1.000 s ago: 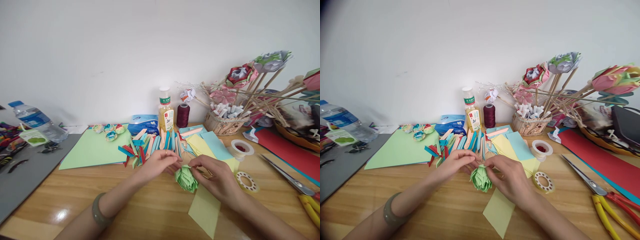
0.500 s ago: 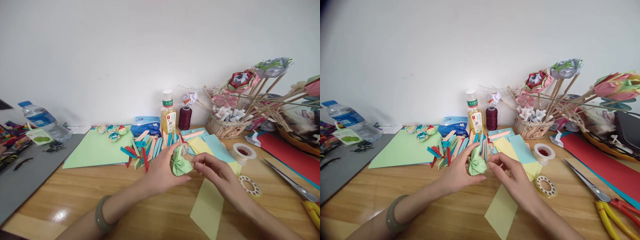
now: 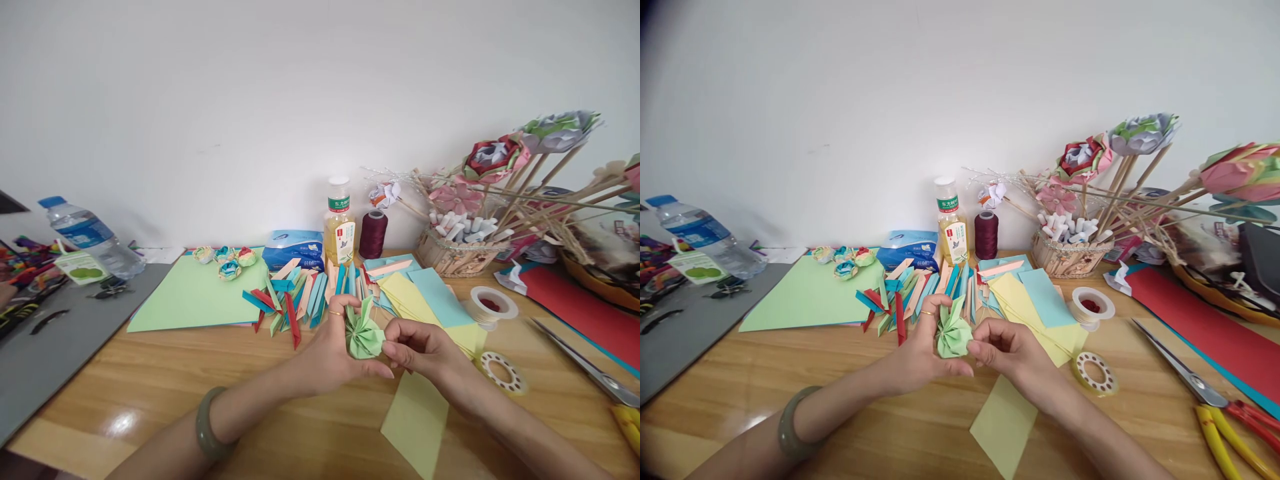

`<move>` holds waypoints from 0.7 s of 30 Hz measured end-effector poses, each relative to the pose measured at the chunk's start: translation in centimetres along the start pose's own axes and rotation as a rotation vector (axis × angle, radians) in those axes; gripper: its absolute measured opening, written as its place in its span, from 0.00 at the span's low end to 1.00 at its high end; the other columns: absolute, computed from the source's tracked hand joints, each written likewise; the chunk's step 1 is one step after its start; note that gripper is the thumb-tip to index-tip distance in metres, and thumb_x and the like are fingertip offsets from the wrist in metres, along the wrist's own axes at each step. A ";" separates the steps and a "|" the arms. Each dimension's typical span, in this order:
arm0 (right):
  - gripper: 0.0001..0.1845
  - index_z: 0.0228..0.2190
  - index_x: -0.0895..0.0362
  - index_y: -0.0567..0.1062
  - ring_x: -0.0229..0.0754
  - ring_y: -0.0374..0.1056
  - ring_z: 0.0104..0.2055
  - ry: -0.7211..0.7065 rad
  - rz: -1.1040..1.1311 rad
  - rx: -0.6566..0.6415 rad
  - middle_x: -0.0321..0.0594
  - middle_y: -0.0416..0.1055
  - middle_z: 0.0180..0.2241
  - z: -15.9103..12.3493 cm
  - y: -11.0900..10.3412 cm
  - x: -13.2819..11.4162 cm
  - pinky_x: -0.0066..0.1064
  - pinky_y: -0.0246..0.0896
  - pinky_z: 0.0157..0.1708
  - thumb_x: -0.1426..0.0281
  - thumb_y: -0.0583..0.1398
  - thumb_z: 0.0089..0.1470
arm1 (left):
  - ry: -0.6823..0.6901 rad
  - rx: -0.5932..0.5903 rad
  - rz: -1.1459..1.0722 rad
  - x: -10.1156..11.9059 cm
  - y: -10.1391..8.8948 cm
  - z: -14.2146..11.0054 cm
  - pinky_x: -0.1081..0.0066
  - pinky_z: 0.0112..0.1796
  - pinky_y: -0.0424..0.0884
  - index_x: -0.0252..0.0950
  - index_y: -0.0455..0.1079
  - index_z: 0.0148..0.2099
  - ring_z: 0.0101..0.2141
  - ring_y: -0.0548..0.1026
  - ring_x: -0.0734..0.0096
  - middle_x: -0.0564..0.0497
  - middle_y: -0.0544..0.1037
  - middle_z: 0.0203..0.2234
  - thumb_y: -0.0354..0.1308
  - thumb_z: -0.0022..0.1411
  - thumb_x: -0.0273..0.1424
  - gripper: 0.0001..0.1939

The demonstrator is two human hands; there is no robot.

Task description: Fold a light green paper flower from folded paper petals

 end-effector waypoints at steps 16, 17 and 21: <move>0.14 0.22 0.57 0.69 0.35 0.59 0.25 0.047 -0.147 0.022 0.33 0.64 0.22 0.3 -0.8 -0.2 0.27 0.53 0.25 0.59 0.61 0.47 | 0.031 -0.067 -0.306 1.1 -0.1 0.2 0.68 0.38 0.64 0.46 0.45 0.51 0.38 0.66 0.70 0.51 0.61 0.41 0.69 0.41 0.34 0.41; 0.13 0.25 0.56 0.70 0.37 0.61 0.27 0.021 -0.164 0.090 0.34 0.66 0.25 0.3 -1.2 -0.5 0.28 0.55 0.28 0.59 0.61 0.47 | 0.040 -0.099 -0.371 1.3 -0.2 0.3 0.68 0.37 0.64 0.47 0.44 0.52 0.38 0.67 0.69 0.49 0.62 0.43 0.70 0.40 0.33 0.43; 0.15 0.40 0.51 0.72 0.43 0.64 0.40 -0.126 -0.192 0.221 0.37 0.68 0.34 -0.3 -1.7 -1.9 0.32 0.59 0.39 0.60 0.60 0.50 | -0.021 -0.213 -0.482 0.9 0.0 0.8 0.65 0.40 0.65 0.45 0.49 0.48 0.42 0.70 0.66 0.47 0.65 0.46 0.70 0.38 0.32 0.40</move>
Point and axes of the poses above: each hand's wrist, its own z-axis towards the middle knuckle, its own y-axis out of the palm, x = y × z, the point moved 2 cm from there along z, towards the middle knuckle
